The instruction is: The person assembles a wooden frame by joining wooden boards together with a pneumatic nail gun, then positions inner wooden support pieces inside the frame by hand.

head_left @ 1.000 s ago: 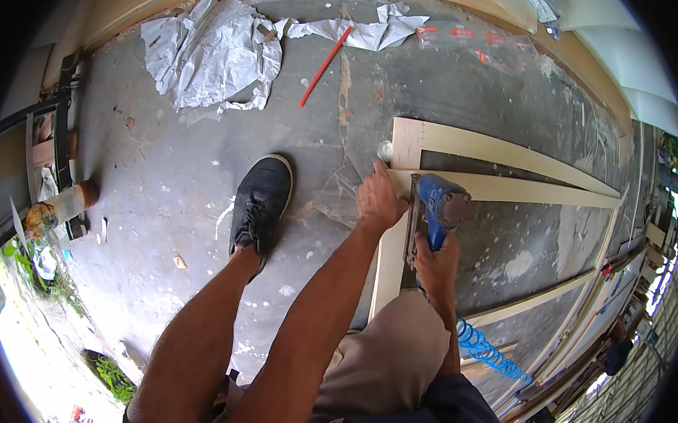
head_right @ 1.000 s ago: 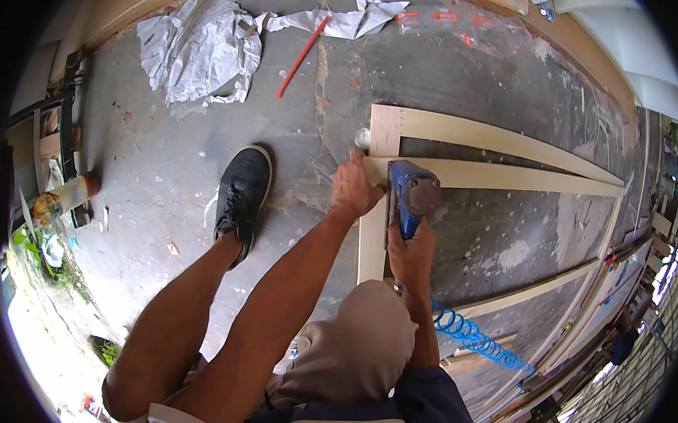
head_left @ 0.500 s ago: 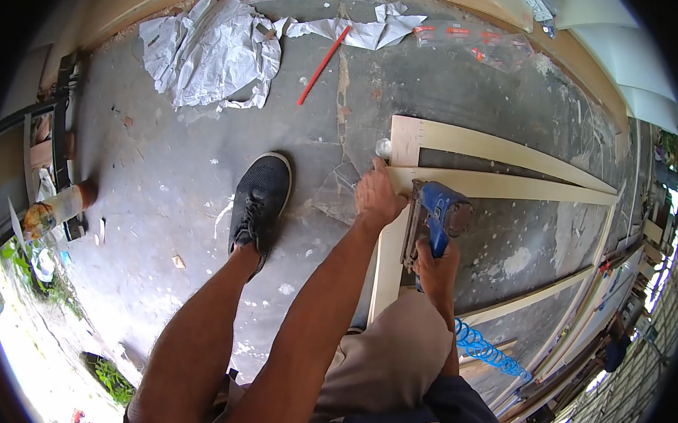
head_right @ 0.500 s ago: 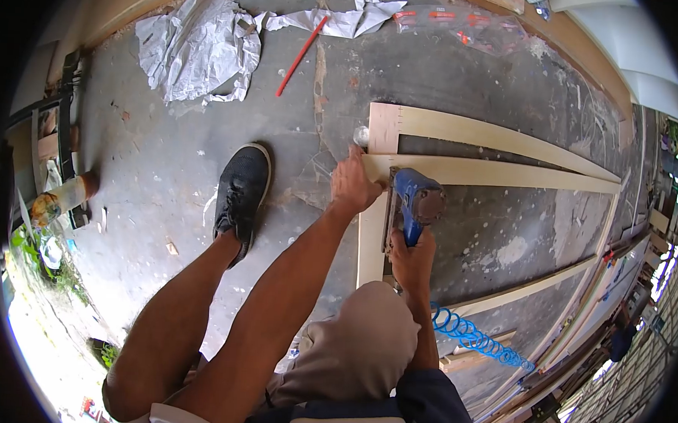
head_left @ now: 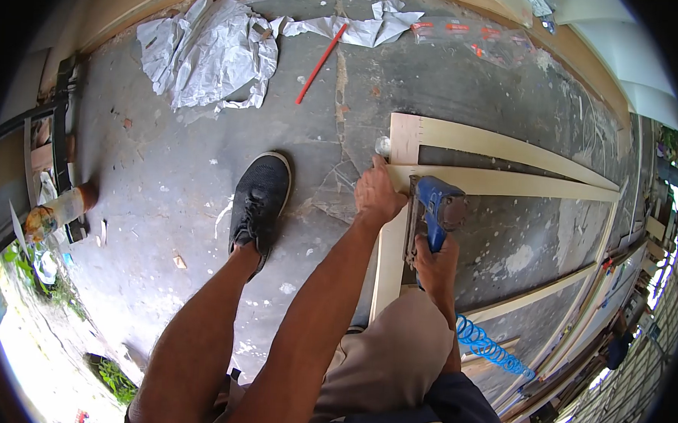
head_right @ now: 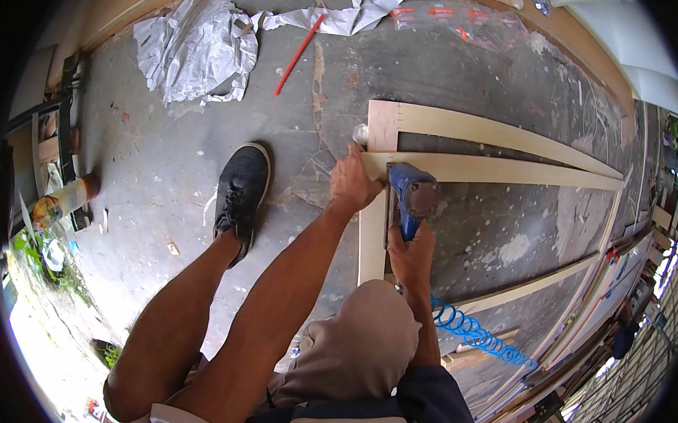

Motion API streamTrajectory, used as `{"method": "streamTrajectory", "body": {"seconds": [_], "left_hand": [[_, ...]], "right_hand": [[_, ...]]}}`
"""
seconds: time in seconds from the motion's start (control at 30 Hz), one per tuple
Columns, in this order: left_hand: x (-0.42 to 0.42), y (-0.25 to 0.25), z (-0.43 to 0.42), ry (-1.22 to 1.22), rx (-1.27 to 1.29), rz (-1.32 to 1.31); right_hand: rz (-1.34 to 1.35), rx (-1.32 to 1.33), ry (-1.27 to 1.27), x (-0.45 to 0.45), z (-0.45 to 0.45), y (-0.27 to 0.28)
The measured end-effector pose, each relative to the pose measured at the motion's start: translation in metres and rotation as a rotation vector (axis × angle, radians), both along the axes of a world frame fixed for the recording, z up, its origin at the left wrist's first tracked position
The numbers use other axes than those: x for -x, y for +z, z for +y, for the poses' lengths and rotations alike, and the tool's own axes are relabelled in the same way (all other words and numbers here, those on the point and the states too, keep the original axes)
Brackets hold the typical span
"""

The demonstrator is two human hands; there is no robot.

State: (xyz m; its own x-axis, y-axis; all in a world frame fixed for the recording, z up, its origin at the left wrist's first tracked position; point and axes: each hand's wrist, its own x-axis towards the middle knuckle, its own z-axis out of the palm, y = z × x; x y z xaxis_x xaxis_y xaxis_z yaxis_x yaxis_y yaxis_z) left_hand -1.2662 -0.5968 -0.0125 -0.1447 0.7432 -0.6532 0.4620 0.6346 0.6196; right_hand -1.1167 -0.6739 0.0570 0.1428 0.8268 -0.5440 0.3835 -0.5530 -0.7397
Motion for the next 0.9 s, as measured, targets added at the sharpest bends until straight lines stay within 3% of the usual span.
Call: {"method": "streamTrajectory", "body": {"seconds": [0.37,0.57,0.9], "left_hand": [[0.001,0.002,-0.001,0.004,-0.014,0.005],[0.0,0.003,-0.001,0.004,-0.009,0.012],[-0.002,0.0,0.001,-0.006,-0.007,0.028]], "right_hand": [[-0.002,0.07,-0.062,0.007,-0.007,0.023],[-0.119,0.082,0.003,0.002,-0.013,0.013],[-0.083,0.022,0.012,0.001,-0.012,0.009]]}}
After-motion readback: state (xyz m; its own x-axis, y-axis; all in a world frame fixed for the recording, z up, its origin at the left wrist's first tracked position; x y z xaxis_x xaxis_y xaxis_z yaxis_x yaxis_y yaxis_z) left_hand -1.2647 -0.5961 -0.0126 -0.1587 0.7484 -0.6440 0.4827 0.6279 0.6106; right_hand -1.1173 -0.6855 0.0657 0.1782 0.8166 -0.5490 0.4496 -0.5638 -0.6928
